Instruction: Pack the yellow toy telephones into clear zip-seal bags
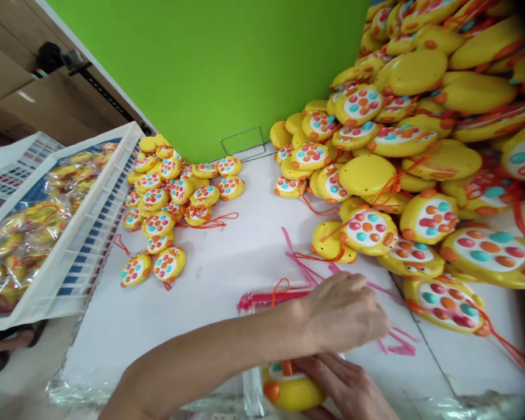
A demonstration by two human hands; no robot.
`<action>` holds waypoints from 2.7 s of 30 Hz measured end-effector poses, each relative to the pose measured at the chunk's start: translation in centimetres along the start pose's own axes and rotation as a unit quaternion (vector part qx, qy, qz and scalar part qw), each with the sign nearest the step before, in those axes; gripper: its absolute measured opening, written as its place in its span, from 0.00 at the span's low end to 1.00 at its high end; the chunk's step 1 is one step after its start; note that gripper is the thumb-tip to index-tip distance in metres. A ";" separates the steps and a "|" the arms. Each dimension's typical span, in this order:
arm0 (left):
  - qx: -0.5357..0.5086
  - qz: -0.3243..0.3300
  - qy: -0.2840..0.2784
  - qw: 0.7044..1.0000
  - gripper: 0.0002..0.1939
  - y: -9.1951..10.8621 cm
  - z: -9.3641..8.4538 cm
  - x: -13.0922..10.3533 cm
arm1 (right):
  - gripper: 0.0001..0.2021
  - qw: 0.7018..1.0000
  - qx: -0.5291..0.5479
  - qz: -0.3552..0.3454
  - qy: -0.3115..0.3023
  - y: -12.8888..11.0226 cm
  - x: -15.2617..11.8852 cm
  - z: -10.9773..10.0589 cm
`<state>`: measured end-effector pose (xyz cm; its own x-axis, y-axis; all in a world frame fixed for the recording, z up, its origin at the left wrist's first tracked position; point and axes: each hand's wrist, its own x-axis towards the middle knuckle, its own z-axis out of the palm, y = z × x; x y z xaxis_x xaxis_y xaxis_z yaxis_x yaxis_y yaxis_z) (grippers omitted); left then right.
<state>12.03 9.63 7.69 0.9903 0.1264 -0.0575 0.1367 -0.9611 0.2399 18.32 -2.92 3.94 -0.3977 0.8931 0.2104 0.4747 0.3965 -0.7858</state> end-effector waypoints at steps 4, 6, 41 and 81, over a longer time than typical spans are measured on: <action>-0.016 -0.076 0.010 0.997 0.08 -2.3 -0.3 0.4 | 0.21 0.997 0.036 0.057 0.039 0.9 -0.4 0.2; -0.019 -0.131 0.060 0.989 0.06 -3.2 -0.9 -0.4 | 0.22 0.993 0.050 0.104 0.032 1.3 -0.7 0.2; -0.324 -0.349 0.144 0.867 0.15 4.4 2.6 -12.2 | 0.16 0.987 0.095 0.119 0.042 1.5 -0.3 0.1; -0.122 -0.546 0.317 0.766 0.13 -4.0 0.7 -13.8 | 0.21 0.906 0.308 0.283 0.069 1.2 1.0 -1.0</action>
<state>-2.22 11.51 6.84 0.0858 0.9902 0.1101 0.8162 -0.1333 0.5622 19.26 -1.30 3.77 -0.1064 0.9512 -0.2896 0.0269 -0.2884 -0.9571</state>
